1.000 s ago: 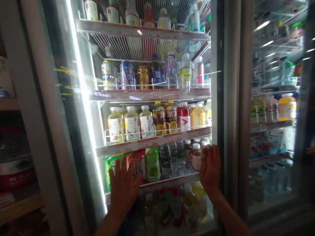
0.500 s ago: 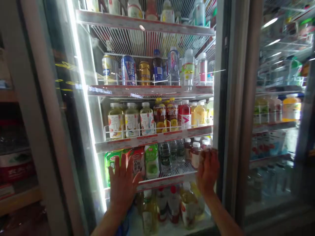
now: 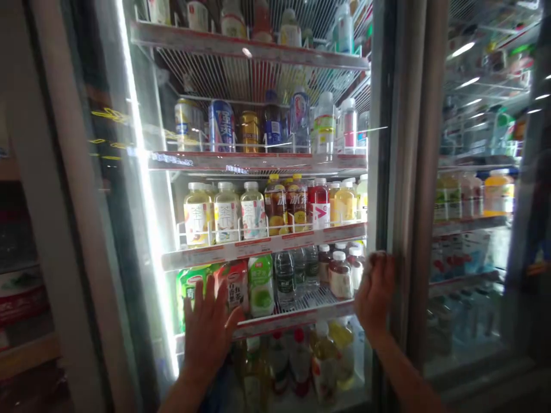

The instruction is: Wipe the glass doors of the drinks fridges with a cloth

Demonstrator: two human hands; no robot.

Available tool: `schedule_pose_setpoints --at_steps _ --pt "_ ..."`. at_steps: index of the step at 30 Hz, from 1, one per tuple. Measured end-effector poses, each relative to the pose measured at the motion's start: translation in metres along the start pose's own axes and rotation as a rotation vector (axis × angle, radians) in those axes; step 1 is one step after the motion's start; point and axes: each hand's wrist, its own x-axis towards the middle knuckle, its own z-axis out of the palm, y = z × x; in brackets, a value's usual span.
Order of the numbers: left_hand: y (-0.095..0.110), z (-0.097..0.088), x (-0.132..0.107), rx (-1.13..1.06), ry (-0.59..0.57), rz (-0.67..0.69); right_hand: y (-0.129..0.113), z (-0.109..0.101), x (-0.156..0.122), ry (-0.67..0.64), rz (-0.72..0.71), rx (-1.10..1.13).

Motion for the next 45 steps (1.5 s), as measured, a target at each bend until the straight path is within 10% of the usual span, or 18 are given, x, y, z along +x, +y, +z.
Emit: schedule_pose_setpoints --at_steps 4,7,13,20,27,33,40,45 --pt "0.000 -0.001 0.002 -0.010 0.011 0.012 -0.058 0.002 -0.029 -0.248 -0.343 0.166" --pt "-0.001 -0.003 0.002 -0.008 0.012 0.033 -0.056 -0.001 -0.028 -0.319 -0.499 0.200" --pt "-0.002 -0.001 -0.001 0.003 -0.011 0.015 -0.024 0.007 0.026 0.015 -0.092 0.034" --pt "-0.003 -0.005 -0.001 0.028 -0.034 0.014 -0.089 0.009 -0.018 -0.341 -0.522 0.238" --pt "-0.003 -0.004 -0.002 0.018 -0.024 0.024 -0.040 0.012 0.035 0.004 -0.054 0.039" --pt "-0.002 -0.007 -0.003 0.007 -0.019 0.022 -0.093 0.014 0.004 -0.278 -0.472 0.184" --pt "-0.011 -0.019 0.028 0.056 0.052 0.087 -0.046 0.021 0.046 -0.019 -0.154 0.031" --pt "-0.003 -0.014 0.073 0.068 0.111 0.062 -0.073 0.020 0.044 -0.129 -0.367 0.109"
